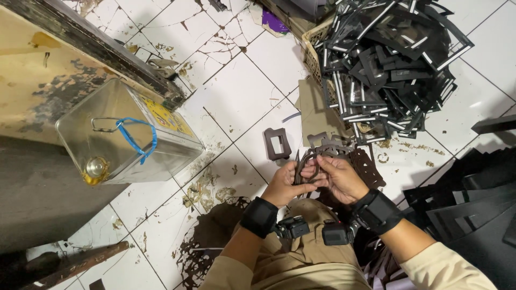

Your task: Sorting and stacking die-cut leather frames from a pile of scraps on the workshop floor

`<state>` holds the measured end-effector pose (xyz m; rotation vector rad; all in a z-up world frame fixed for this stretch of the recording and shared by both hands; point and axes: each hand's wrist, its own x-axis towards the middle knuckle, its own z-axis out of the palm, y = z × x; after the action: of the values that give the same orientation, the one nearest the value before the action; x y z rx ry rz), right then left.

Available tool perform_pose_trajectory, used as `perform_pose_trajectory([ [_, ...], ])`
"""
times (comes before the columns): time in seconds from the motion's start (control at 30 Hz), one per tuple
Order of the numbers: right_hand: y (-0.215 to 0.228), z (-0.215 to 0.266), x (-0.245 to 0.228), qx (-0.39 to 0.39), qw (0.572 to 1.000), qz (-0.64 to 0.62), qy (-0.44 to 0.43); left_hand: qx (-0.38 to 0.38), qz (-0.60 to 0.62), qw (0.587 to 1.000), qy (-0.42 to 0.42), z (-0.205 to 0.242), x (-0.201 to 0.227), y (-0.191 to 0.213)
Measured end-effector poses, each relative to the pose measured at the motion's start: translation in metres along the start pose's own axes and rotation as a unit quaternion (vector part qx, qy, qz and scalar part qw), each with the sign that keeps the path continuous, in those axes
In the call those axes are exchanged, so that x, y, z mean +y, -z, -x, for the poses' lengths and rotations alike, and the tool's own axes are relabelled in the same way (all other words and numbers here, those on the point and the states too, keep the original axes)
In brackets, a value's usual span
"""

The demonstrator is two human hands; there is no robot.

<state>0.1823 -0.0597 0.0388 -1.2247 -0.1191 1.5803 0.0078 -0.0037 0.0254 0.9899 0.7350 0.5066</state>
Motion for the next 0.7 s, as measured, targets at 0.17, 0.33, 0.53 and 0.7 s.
perform_pose_trajectory([
  [0.17,0.008,-0.008,0.007,0.013,0.999,0.047,-0.006,0.005,-0.037,0.999,0.006,-0.007,-0.018,0.012],
  [0.33,0.041,-0.019,0.003,0.041,0.906,0.408,0.103,0.003,-0.102,0.995,0.014,-0.011,-0.044,0.022],
  [0.53,-0.013,0.027,-0.018,-0.082,0.746,0.603,0.27,-0.007,-0.096,0.995,0.014,-0.007,-0.02,0.014],
  [0.7,-0.002,0.011,-0.006,-0.157,0.687,0.638,0.313,-0.017,-0.126,0.992,0.016,-0.004,-0.022,0.02],
])
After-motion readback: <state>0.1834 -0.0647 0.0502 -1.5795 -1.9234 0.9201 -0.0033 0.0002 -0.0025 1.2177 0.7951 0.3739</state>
